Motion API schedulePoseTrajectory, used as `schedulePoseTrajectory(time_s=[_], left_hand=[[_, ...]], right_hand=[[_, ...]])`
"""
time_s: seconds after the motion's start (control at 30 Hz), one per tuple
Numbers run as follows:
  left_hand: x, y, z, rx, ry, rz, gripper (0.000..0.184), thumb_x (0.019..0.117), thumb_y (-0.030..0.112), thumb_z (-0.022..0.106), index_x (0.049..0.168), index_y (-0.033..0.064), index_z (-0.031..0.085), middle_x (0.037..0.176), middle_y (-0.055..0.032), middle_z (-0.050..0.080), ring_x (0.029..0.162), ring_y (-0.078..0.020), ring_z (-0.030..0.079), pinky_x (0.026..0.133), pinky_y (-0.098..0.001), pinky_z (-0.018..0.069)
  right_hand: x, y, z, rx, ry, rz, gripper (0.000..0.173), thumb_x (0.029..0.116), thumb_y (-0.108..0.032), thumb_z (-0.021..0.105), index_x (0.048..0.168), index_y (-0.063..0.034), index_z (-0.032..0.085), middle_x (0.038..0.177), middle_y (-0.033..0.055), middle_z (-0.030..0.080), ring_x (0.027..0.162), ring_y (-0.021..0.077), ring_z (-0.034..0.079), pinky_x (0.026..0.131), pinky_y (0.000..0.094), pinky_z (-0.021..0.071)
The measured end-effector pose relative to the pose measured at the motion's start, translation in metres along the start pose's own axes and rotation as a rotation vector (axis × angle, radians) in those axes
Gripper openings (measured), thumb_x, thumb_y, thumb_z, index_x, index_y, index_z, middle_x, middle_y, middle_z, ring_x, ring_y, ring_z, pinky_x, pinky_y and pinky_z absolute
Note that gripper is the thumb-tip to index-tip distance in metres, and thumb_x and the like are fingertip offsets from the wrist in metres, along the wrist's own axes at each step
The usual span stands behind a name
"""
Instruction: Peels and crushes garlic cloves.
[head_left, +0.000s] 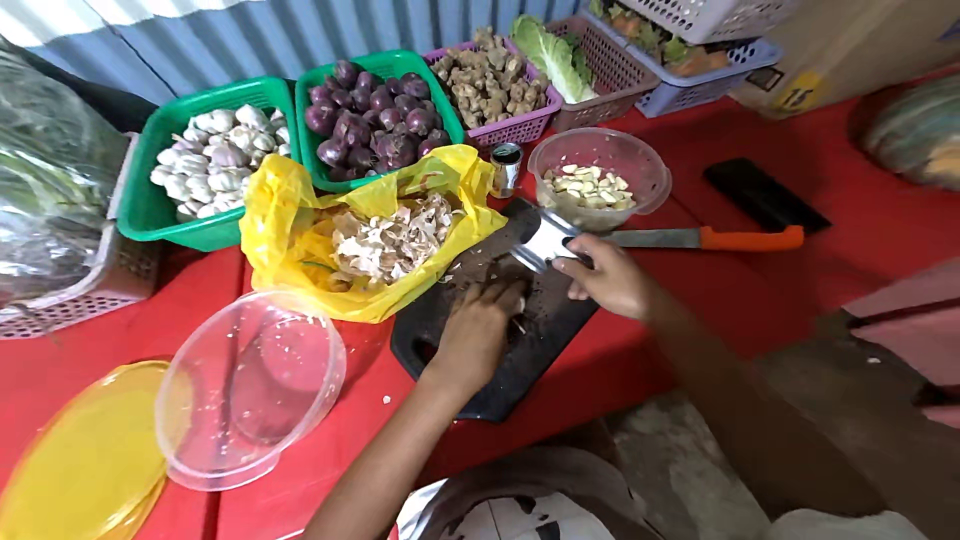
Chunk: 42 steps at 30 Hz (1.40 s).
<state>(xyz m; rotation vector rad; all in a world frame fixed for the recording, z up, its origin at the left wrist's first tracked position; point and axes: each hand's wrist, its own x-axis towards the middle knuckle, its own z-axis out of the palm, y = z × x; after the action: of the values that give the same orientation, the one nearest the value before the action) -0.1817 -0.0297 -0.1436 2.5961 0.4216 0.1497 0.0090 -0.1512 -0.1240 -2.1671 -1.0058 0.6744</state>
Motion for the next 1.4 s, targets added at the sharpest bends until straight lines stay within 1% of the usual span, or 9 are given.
schedulePoseTrajectory(time_s=[0.13,0.3,0.43,0.6,0.7,1.07,1.23,1.3,1.4], left_hand=[[-0.006,-0.012,-0.005,-0.178,0.056,0.067,0.048,0.0954,0.003,0.056,0.143,0.0097,0.059,0.15,-0.0083,0.055,0.14,-0.0312,0.048,0.114,-0.0524,0.0412],[-0.006,0.001,0.001,-0.092,0.102,-0.116,0.058,0.0942,0.047,0.07,0.138,0.0093,0.063,0.133,-0.0174,0.063,0.125,-0.0393,0.056,0.102,-0.0585,0.047],[-0.005,-0.01,0.018,-0.061,0.173,0.007,0.044,0.0952,0.017,0.067,0.138,0.0126,0.064,0.133,-0.013,0.064,0.12,-0.0368,0.06,0.096,-0.0555,0.0497],[-0.021,-0.018,-0.008,-0.142,0.097,-0.123,0.048,0.0919,0.026,0.076,0.132,0.0027,0.066,0.129,-0.0201,0.065,0.124,-0.0389,0.058,0.104,-0.0531,0.0481],[-0.024,-0.016,-0.017,-0.125,0.002,-0.196,0.03,0.0966,0.023,0.069,0.117,0.0022,0.072,0.121,-0.0205,0.066,0.116,-0.0368,0.063,0.099,-0.0511,0.0526],[-0.033,-0.018,-0.03,-0.031,-0.052,-0.274,0.02,0.0996,0.014,0.063,0.11,0.0004,0.072,0.113,-0.0216,0.066,0.11,-0.0386,0.065,0.094,-0.0514,0.0544],[-0.033,-0.017,-0.033,-0.029,-0.076,-0.29,0.02,0.0994,0.014,0.063,0.112,-0.0004,0.07,0.115,-0.0219,0.065,0.111,-0.0387,0.064,0.095,-0.051,0.0539],[-0.033,-0.017,-0.032,-0.036,-0.078,-0.291,0.02,0.0996,0.014,0.063,0.112,-0.0006,0.07,0.114,-0.0223,0.065,0.11,-0.039,0.064,0.094,-0.0517,0.0537],[-0.032,-0.02,-0.033,-0.043,-0.086,-0.285,0.021,0.0999,0.015,0.063,0.113,-0.0001,0.07,0.114,-0.0215,0.065,0.11,-0.0384,0.064,0.095,-0.0515,0.0533]], right_hand=[[-0.022,0.003,-0.017,0.155,-0.001,-0.058,0.028,0.1091,-0.018,0.048,0.128,0.0015,0.053,0.07,0.0057,0.058,0.054,0.0099,0.057,0.053,0.026,0.0523],[-0.035,-0.002,-0.022,0.461,-0.107,0.066,0.022,0.1014,-0.006,0.058,0.122,-0.0015,0.054,0.063,-0.0015,0.056,0.049,0.0025,0.053,0.047,0.0153,0.0468],[-0.038,0.003,-0.023,0.402,-0.117,0.036,0.02,0.0963,-0.006,0.063,0.116,-0.0046,0.06,0.07,0.0001,0.062,0.051,0.0038,0.056,0.047,0.0172,0.0489],[-0.051,0.005,-0.018,0.235,-0.061,-0.132,0.017,0.1045,-0.02,0.051,0.102,-0.0087,0.063,0.07,-0.0071,0.056,0.055,-0.0014,0.053,0.054,0.0162,0.0491],[-0.059,0.001,-0.02,0.146,-0.063,-0.189,0.028,0.1078,-0.027,0.044,0.117,-0.0091,0.064,0.075,-0.0084,0.053,0.061,-0.0031,0.049,0.057,0.0148,0.044],[-0.082,-0.016,0.006,-0.127,0.411,-0.58,0.04,0.1129,-0.037,0.034,0.109,-0.0036,0.056,0.072,0.0033,0.055,0.057,0.0068,0.054,0.051,0.0246,0.0502],[-0.068,-0.014,0.028,-0.6,0.014,-0.209,0.042,0.1098,-0.027,0.037,0.116,0.0072,0.06,0.074,0.0232,0.065,0.07,0.0459,0.07,0.061,0.0594,0.0551],[-0.062,-0.019,0.022,-0.502,-0.063,-0.151,0.042,0.1112,-0.028,0.036,0.113,0.0061,0.06,0.074,0.0211,0.063,0.07,0.0406,0.067,0.063,0.0558,0.0543],[-0.055,-0.02,0.003,-0.087,-0.176,0.014,0.036,0.1124,-0.026,0.033,0.1,-0.0026,0.058,0.068,-0.0006,0.045,0.054,0.0076,0.045,0.051,0.025,0.0414]])
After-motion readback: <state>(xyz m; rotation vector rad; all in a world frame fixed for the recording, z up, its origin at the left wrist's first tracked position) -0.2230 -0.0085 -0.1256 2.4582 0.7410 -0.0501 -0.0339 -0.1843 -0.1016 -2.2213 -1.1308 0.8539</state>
